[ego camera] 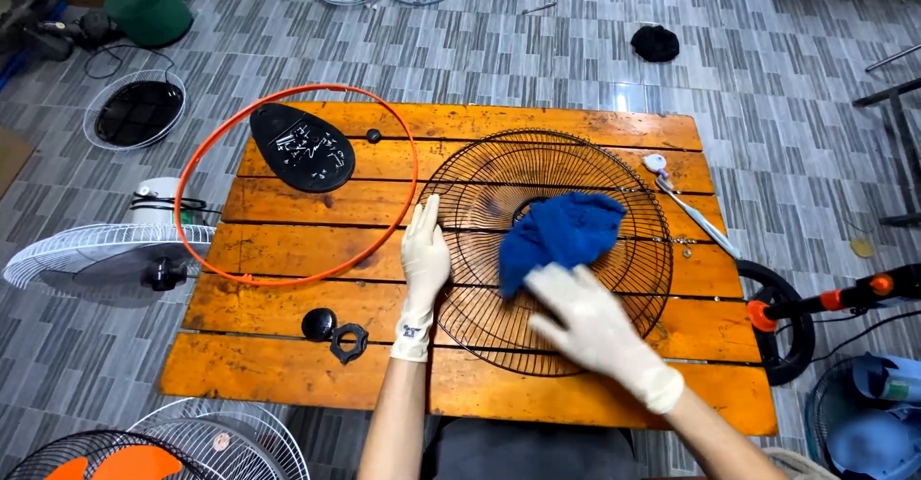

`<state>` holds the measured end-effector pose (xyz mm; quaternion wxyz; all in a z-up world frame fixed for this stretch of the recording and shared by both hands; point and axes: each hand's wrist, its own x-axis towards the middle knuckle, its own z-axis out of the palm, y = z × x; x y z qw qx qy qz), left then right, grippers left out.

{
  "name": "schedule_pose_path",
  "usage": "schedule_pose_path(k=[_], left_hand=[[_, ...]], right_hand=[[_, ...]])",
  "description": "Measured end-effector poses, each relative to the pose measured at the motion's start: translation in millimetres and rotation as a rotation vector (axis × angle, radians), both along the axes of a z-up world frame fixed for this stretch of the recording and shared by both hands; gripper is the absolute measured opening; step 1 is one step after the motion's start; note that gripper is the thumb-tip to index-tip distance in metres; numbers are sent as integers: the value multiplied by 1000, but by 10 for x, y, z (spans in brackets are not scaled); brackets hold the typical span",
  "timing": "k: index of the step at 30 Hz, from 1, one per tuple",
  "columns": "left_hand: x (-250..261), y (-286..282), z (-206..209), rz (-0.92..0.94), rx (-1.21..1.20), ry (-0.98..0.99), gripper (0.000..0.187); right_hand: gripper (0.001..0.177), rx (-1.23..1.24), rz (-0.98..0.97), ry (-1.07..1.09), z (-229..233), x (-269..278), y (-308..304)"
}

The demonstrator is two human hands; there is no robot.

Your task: Cleaning a metal fan grill using a blue cloth

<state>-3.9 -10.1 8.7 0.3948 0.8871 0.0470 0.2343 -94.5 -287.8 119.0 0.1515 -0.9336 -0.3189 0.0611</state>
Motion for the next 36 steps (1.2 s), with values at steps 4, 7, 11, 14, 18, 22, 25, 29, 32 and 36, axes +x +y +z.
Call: schedule_pose_path(k=[4,7,11,14,18,22,25,29,32,36], left_hand=[[6,-7,-110,6,10,55,60],[-12,-15,-25,24,7,62,60],[-35,-34,50,20,3,75,59],[-32,-27,55,21,-23,105,60],[-56,-38,116,8,-17,113,61],[10,-16,-31,26,-2,105,61],[19,6,-68,25,10,97,63],[-4,11,-47,17,-20,89,64],[16,28,-39,9,-10,126,62],[-42,-14,73,21,-52,149,60]], right_hand=[[71,-109,-248,-121,-107,53,-264],[70,-62,-235,-27,25,-71,-287],[59,37,-84,18,74,-138,-268],[57,109,-20,148,360,-82,-34],[63,78,-8,170,266,210,236],[68,125,79,134,145,548,566],[58,329,147,183,30,719,890],[50,415,217,121,-140,741,984],[47,330,170,94,84,599,661],[38,187,96,94,79,354,51]])
